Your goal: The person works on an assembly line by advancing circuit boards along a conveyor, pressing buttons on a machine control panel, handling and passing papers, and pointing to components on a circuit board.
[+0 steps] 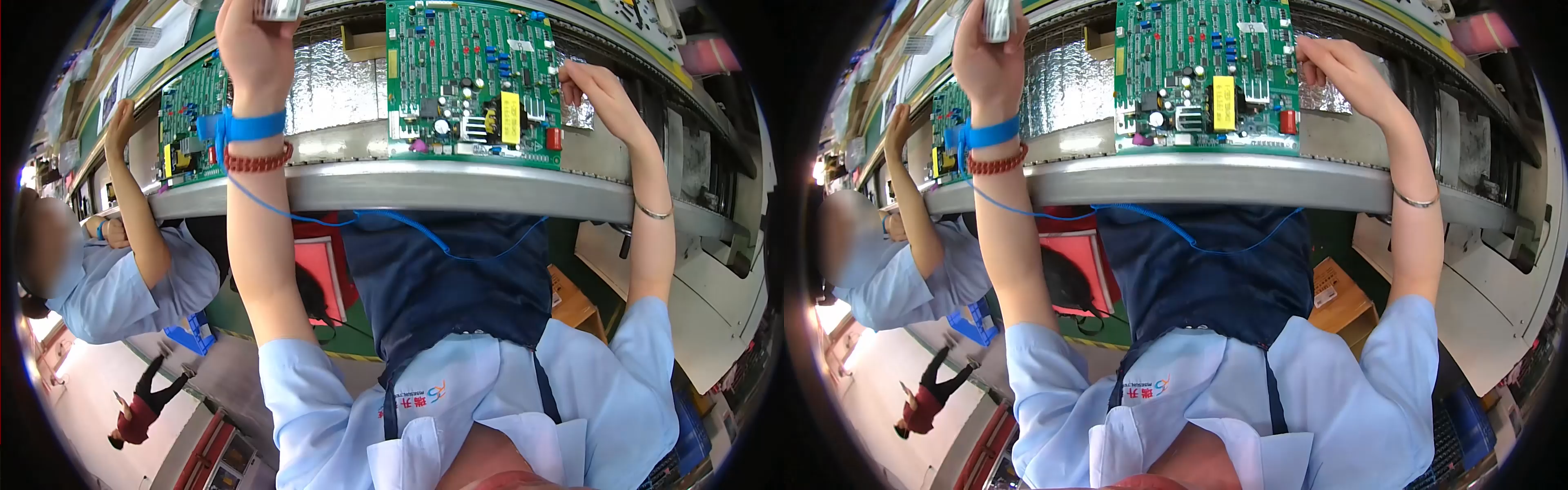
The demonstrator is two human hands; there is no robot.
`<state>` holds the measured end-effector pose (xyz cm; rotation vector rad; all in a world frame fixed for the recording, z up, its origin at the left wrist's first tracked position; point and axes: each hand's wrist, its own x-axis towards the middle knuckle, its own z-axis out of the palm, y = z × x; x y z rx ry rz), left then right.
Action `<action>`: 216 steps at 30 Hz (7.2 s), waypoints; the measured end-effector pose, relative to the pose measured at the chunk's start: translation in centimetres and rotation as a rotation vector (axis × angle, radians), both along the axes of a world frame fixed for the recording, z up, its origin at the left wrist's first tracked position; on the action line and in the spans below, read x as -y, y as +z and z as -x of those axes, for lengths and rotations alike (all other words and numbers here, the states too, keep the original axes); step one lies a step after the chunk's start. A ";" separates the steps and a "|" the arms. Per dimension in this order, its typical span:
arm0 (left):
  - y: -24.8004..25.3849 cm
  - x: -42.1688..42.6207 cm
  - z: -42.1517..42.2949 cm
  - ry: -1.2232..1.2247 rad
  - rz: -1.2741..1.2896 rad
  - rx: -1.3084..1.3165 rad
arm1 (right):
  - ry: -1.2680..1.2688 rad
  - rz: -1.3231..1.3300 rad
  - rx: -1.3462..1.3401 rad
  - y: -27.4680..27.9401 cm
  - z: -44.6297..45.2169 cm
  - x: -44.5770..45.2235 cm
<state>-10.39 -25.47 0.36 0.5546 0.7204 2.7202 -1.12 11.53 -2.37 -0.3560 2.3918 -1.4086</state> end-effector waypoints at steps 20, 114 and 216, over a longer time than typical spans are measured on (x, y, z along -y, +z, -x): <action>-1.7 -8.3 -20.9 0.748 1.287 -0.661 | -0.050 -0.078 -0.090 0.7 -0.3 0.6; -1.3 -7.0 -16.5 0.666 1.304 -0.697 | -0.251 -0.235 -0.194 3.8 0.1 1.4; -2.9 -7.2 -16.5 0.798 1.260 -0.675 | 0.130 -0.774 -0.626 7.2 -6.2 12.4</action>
